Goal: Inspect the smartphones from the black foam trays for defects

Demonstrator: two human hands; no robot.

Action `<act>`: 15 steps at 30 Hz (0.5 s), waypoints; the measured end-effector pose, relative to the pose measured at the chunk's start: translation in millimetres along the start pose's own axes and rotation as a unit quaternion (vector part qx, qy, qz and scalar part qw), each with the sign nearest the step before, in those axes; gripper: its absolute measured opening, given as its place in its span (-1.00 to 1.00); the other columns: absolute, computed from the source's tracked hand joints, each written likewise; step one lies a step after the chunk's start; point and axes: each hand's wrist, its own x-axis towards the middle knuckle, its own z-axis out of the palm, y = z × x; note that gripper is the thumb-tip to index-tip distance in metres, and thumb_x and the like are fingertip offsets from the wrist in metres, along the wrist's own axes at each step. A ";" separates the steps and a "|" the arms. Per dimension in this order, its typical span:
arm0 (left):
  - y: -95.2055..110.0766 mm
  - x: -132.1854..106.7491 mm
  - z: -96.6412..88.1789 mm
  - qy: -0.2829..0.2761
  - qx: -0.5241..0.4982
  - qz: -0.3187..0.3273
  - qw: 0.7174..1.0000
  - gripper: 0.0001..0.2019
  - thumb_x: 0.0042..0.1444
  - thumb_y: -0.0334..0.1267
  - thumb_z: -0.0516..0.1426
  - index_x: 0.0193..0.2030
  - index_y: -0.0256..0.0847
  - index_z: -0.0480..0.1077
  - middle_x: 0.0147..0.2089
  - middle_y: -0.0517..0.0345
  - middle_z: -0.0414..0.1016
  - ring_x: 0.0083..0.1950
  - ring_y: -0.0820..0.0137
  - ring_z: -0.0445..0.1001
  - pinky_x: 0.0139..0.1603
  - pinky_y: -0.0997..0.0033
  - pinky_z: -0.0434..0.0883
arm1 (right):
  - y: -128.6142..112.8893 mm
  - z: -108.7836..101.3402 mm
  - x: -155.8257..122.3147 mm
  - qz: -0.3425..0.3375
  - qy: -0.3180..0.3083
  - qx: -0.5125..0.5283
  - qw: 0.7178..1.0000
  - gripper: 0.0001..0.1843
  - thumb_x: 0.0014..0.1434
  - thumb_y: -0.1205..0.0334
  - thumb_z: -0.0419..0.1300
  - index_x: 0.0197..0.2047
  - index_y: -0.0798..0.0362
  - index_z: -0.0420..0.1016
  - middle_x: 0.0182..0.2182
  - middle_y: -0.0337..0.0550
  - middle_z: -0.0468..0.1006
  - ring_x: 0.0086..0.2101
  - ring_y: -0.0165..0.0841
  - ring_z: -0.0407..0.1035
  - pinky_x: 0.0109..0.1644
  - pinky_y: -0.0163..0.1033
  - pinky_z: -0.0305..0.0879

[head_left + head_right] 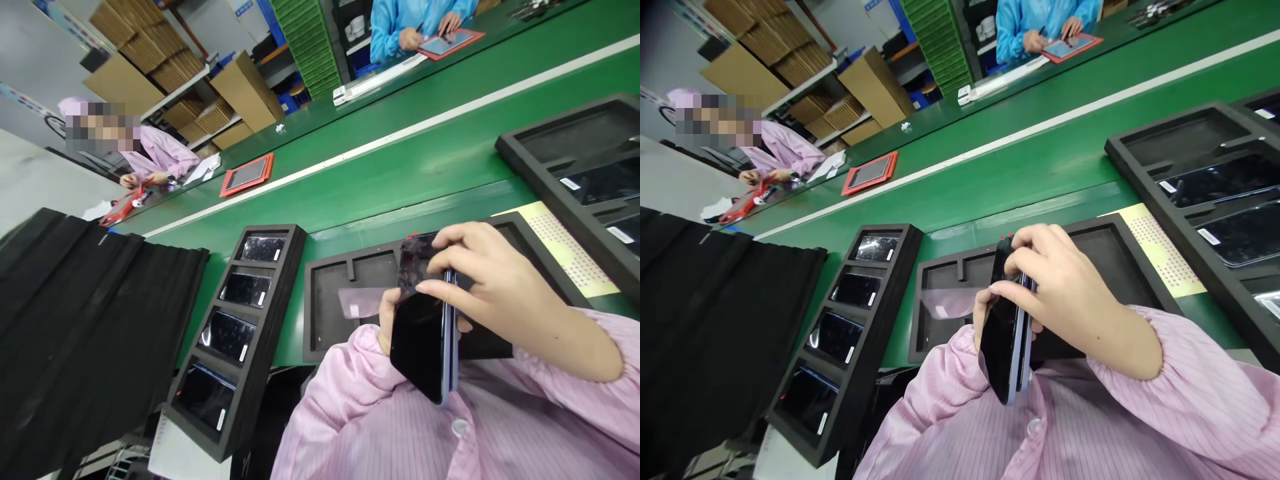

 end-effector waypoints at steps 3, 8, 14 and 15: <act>13.7 2.9 9.9 -0.060 -0.013 -0.014 0.998 -0.38 -0.16 0.22 0.17 -0.23 -0.39 0.51 -0.38 -0.12 0.57 -0.29 0.08 0.54 -0.16 0.14 0.43 | 15.0 -1.9 -10.2 0.181 0.035 0.091 0.979 -0.72 0.17 -0.01 0.08 -0.27 0.05 0.36 -0.34 -0.08 0.46 -0.42 -0.31 0.37 -0.42 -0.23 0.30; 26.6 16.5 30.7 -0.006 0.020 0.111 0.994 -0.58 -0.31 -0.13 0.41 -0.29 -0.26 0.48 -0.33 0.03 0.59 -0.19 0.12 0.56 -0.03 0.16 0.42 | 32.2 -3.7 -34.9 0.383 -0.221 0.238 0.865 -0.84 0.03 0.13 0.16 -0.35 0.02 0.31 -0.65 -0.34 0.38 -0.71 -0.43 0.22 -0.68 -0.36 0.07; 24.9 37.3 39.0 -0.012 0.046 0.114 0.992 -0.62 -0.21 -0.21 0.37 -0.20 -0.24 0.49 -0.30 0.05 0.61 -0.12 0.13 0.56 -0.02 0.20 0.43 | 78.3 -30.7 -22.4 0.553 -0.044 0.313 0.771 -0.86 0.16 0.22 0.13 -0.40 0.06 0.28 -0.70 -0.34 0.35 -0.82 -0.54 0.07 -0.76 -0.43 -0.15; 24.3 39.3 37.4 -0.014 0.043 0.103 0.994 -0.64 -0.19 -0.23 0.36 -0.20 -0.25 0.49 -0.32 0.04 0.61 -0.12 0.12 0.56 -0.03 0.19 0.44 | 95.2 -38.4 -13.5 0.568 0.010 0.288 0.771 -0.86 0.21 0.27 0.07 -0.39 0.07 0.26 -0.72 -0.36 0.30 -0.81 -0.55 0.08 -0.75 -0.45 -0.10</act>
